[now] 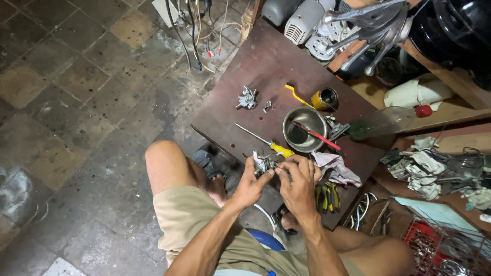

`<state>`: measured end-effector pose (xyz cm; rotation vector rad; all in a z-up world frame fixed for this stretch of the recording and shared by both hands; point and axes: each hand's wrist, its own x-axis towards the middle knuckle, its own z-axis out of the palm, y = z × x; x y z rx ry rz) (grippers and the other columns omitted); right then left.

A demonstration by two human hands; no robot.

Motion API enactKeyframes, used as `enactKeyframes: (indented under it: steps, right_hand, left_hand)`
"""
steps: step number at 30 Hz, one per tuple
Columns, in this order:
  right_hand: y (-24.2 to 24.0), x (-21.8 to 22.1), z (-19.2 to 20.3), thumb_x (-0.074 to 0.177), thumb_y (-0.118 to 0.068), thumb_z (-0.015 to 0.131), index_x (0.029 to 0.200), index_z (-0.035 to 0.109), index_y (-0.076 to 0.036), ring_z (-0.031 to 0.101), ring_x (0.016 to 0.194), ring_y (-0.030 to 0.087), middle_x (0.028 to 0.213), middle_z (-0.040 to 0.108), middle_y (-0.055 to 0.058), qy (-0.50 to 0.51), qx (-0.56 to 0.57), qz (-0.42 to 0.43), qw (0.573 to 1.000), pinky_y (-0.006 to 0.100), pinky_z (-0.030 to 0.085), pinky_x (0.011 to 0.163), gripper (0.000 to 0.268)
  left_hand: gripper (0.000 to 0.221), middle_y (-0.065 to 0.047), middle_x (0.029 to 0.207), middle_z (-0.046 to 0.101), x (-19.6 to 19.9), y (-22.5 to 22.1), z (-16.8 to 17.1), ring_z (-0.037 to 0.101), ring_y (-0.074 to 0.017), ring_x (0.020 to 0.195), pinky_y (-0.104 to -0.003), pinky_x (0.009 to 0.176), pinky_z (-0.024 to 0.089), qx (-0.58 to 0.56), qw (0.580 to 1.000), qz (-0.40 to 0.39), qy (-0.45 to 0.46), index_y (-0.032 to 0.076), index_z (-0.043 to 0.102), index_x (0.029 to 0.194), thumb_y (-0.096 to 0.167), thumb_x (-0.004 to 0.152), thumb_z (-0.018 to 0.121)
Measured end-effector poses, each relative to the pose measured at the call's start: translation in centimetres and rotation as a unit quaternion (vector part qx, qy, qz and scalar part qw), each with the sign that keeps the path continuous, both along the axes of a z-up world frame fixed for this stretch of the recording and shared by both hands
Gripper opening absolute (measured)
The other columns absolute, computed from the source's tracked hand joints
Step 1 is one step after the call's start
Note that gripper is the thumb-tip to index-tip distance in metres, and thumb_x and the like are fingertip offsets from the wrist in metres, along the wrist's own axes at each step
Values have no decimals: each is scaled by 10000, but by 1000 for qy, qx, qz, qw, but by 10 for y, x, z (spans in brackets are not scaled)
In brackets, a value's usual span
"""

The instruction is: The person sits on a stool and uses a screwdriver and pliers to disassemble and reassemble small electrical components on a workbench. They remove parts, place them in a metal bowl, and then reattach them to the main unit.

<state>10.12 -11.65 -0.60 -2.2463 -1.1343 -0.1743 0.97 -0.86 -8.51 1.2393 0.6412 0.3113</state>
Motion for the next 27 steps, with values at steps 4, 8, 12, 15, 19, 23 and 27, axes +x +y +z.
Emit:
enactKeyframes:
  steps: [4, 8, 12, 15, 19, 23, 27]
  right_hand:
    - [-2, -4, -2, 938, -311, 693, 950, 669, -189, 565, 1057, 201, 1035, 588, -2, 5, 11, -19, 1000, 413, 280, 1029, 125]
    - [-4, -8, -3, 970, -299, 663, 952, 663, -182, 578, 1055, 183, 1018, 581, -14, 38, 33, -36, 998, 396, 295, 1013, 118]
    - [-4, -9, -3, 957, -250, 676, 965, 666, -162, 594, 1090, 186, 1019, 572, -4, 49, 65, -49, 995, 376, 324, 985, 89]
    - [-7, -5, -10, 945, -243, 690, 968, 673, -180, 602, 1093, 167, 1033, 579, -16, 41, 89, -48, 994, 347, 334, 983, 69]
    - [-8, -2, -5, 941, -236, 701, 963, 675, -179, 612, 1087, 166, 1023, 591, -15, 34, 94, -40, 994, 338, 341, 983, 66]
    - [-8, -3, 2, 953, -266, 692, 944, 670, -188, 614, 1087, 126, 1006, 602, -46, 24, 75, -51, 996, 327, 314, 1004, 81]
    - [-10, -4, 4, 976, -309, 663, 943, 661, -188, 612, 1105, 119, 1012, 600, -54, 50, 57, -63, 995, 334, 318, 1003, 125]
  left_hand:
    - [511, -191, 1012, 540, 3, -4, 9, 563, -309, 980, -452, 864, 481, 21, 1000, 2, 7, 54, 465, 1289, 273, 909, 727]
    - [493, -224, 1027, 567, 3, -6, 34, 604, -373, 992, -502, 877, 478, 43, 999, -2, 19, 91, 444, 1297, 294, 926, 696]
    - [502, -283, 1049, 577, 2, -6, 52, 621, -448, 1035, -543, 884, 478, 58, 998, -11, 27, 86, 440, 1299, 300, 923, 694]
    - [513, -273, 1050, 578, 2, -11, 36, 619, -443, 1041, -552, 883, 471, 42, 999, -10, 31, 90, 442, 1307, 311, 922, 698]
    - [523, -263, 1059, 586, 1, -11, 47, 625, -461, 1059, -553, 881, 472, 39, 998, -12, 42, 100, 436, 1319, 324, 922, 692]
    - [513, -292, 1054, 589, 2, -9, 70, 621, -489, 1065, -562, 859, 472, 52, 998, -9, 39, 85, 430, 1320, 298, 927, 682]
    - [500, -283, 1036, 603, -1, -13, 59, 640, -481, 1033, -556, 826, 489, 63, 997, -9, 36, 85, 431, 1320, 285, 931, 672]
